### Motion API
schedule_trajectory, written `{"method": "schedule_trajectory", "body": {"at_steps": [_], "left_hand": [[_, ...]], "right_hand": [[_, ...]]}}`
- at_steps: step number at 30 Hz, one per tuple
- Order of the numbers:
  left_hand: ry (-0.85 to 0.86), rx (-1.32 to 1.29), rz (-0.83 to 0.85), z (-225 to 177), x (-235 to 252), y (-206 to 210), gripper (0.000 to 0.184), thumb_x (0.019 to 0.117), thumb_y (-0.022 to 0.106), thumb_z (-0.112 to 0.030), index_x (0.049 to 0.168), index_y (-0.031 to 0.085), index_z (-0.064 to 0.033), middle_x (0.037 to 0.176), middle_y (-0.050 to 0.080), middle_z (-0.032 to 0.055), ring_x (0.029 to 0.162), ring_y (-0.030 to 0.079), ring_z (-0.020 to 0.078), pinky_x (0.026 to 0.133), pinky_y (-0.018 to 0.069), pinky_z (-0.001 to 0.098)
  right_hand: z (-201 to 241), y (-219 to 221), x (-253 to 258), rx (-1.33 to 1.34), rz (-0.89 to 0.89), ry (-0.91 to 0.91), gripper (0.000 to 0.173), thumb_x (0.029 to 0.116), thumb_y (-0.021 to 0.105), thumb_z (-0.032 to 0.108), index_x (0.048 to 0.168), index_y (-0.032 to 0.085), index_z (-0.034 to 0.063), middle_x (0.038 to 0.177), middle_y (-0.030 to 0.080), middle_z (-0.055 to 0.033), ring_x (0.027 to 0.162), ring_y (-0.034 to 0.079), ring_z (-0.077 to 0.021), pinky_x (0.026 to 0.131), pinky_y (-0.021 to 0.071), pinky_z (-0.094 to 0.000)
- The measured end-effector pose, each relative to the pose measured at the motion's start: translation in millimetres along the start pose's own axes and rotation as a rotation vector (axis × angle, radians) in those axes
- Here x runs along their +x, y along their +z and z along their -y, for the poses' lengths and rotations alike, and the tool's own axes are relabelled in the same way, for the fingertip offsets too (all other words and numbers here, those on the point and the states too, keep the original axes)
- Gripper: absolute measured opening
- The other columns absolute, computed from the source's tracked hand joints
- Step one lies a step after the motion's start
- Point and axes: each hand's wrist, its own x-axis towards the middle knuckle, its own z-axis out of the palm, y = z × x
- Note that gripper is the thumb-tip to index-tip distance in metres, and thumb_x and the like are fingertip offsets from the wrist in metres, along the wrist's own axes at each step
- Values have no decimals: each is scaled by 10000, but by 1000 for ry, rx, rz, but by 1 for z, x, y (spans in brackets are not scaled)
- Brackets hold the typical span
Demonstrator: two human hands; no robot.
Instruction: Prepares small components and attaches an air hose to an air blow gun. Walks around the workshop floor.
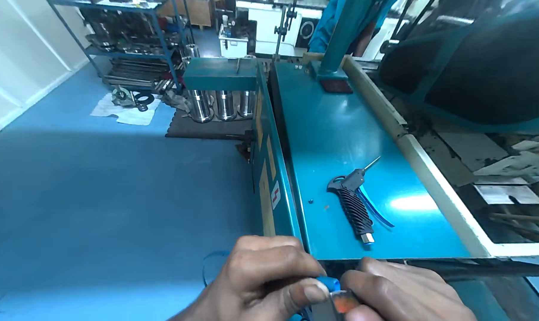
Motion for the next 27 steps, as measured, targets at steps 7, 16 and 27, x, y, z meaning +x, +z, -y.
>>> {"method": "schedule_trajectory", "body": {"at_steps": [7,16,27], "left_hand": [[0,-28,34,0,0,-2,293,1073,547,-216,979,667,34,795,616,64,743,577,13,666,478,120],[-19,-40,-38,1,-1,-1,297,1075,544,-241,1007,666,21,824,628,46,758,586,-13,674,486,106],[-30,-58,-28,2,-7,-5,292,1070,552,-234,1010,663,28,838,638,56,792,608,3,707,506,121]], "right_hand": [[3,4,3,-26,-20,19,423,1102,463,343,888,632,19,662,516,-95,573,494,-184,516,376,-290],[5,1,6,134,-40,73,425,1111,437,320,904,620,-3,712,542,-106,640,523,-138,566,400,-228],[6,11,7,44,-10,31,420,1102,465,337,884,625,15,672,518,-98,590,499,-178,526,378,-277]]}}
